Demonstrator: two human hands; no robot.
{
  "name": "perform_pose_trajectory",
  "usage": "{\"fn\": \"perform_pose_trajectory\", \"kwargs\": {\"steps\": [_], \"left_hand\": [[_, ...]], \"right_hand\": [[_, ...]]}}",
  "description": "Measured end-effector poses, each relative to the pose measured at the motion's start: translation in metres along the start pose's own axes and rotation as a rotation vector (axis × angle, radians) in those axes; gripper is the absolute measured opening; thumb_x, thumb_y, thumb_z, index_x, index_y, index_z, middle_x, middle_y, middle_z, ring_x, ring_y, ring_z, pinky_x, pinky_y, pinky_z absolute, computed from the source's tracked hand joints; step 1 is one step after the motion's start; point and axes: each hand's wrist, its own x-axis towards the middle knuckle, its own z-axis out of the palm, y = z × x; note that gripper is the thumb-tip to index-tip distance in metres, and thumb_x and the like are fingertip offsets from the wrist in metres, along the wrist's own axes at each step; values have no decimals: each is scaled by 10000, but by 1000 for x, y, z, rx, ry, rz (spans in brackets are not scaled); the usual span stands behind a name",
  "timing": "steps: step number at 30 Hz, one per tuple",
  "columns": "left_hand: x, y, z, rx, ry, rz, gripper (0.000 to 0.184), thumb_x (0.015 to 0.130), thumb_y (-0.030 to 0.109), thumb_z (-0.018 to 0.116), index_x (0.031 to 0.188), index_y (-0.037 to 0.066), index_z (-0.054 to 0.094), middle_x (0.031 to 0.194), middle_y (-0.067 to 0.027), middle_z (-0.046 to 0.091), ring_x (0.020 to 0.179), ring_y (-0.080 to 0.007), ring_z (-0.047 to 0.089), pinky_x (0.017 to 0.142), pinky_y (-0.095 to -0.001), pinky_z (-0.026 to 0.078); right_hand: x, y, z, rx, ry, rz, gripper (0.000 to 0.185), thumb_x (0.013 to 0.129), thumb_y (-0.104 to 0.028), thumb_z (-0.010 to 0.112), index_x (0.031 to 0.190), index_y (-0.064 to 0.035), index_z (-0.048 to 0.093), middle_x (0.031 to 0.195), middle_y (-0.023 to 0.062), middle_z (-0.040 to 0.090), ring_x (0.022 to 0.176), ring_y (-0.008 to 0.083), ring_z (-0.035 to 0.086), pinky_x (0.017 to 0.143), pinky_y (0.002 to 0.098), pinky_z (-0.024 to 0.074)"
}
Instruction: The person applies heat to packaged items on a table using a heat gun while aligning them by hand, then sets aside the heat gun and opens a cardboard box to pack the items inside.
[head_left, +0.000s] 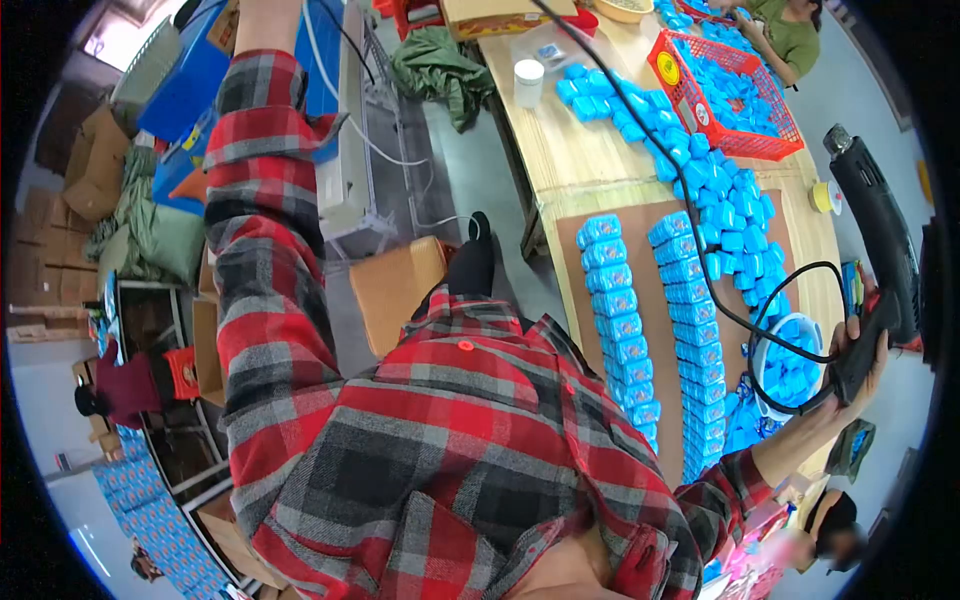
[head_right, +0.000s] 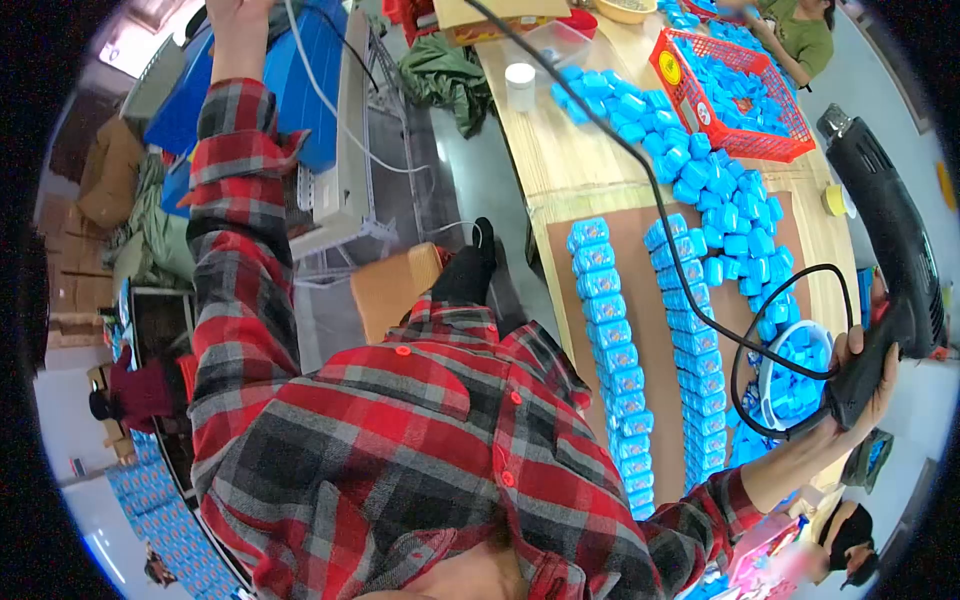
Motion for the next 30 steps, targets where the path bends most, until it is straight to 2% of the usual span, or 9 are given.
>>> {"fn": "perform_pose_trajectory", "kwargs": {"steps": [4, 5, 6, 8, 12, 14, 17, 27, 30], "left_hand": [[7, -48, 15, 494, 531, 167, 395, 774, 192, 630, 1112, 3, 547, 958, -131, 643, 830, -275, 624, 699, -358, 527], [50, -61, -32, -108, 655, -5, 394, 786, 220, 631, 1128, 40, 552, 1023, -122, 632, 864, -288, 616, 716, -407, 522], [57, -68, -74, -280, 429, -44, 423, 778, 142, 598, 1151, -23, 486, 1061, -196, 567, 927, -355, 566, 786, -461, 499], [82, -97, -130, -387, 281, -61, 450, 774, 76, 562, 1171, -85, 424, 1100, -272, 504, 991, -422, 516, 859, -518, 464], [124, -145, -198, -311, 441, -75, 428, 790, 124, 543, 1152, -78, 441, 1083, -258, 523, 994, -399, 525, 838, -477, 461], [137, -162, -223, -238, 424, -101, 387, 783, 150, 573, 1099, -41, 457, 927, -188, 569, 826, -335, 580, 760, -441, 482], [161, -186, -259, -303, 578, -147, 412, 776, 183, 591, 1100, -39, 466, 924, -177, 585, 801, -310, 595, 726, -413, 481], [217, -218, -341, -429, 589, -232, 539, 755, 150, 608, 1210, -58, 409, 1111, -262, 516, 886, -334, 536, 790, -411, 462], [246, -217, -350, -372, 600, -226, 519, 754, 170, 611, 1188, -46, 425, 1076, -241, 544, 841, -323, 562, 743, -392, 468]], "right_hand": [[25, 37, 14, 23, 14, -2, 514, 935, -191, 438, 1367, 22, 260, 1365, 154, 370, 733, 127, 464, 595, 182, 387], [39, 49, 36, 5, 64, -43, 513, 932, -190, 440, 1363, 26, 265, 1357, 163, 378, 725, 128, 470, 588, 181, 388], [54, 59, 59, -12, 116, -88, 513, 930, -189, 442, 1360, 31, 270, 1349, 171, 386, 717, 129, 477, 580, 181, 388], [88, 77, 90, -20, 184, -127, 501, 918, -195, 447, 1332, 50, 307, 1299, 199, 434, 699, 132, 508, 574, 188, 409], [177, 115, 158, 44, 390, -104, 507, 929, -203, 429, 1344, 51, 285, 1294, 222, 431, 637, 146, 526, 504, 201, 402], [220, 127, 181, 30, 365, -99, 505, 929, -203, 428, 1341, 52, 288, 1293, 223, 431, 636, 147, 527, 504, 205, 406], [284, 144, 213, 39, 255, -42, 498, 927, -202, 426, 1334, 54, 295, 1291, 225, 433, 634, 151, 529, 502, 215, 415], [424, 181, 285, 23, 145, 4, 481, 917, -179, 427, 1317, 63, 314, 1256, 233, 457, 657, 155, 535, 489, 230, 406], [455, 186, 290, 108, 166, 45, 480, 913, -180, 432, 1311, 64, 320, 1236, 232, 472, 661, 154, 535, 482, 231, 397]]}}
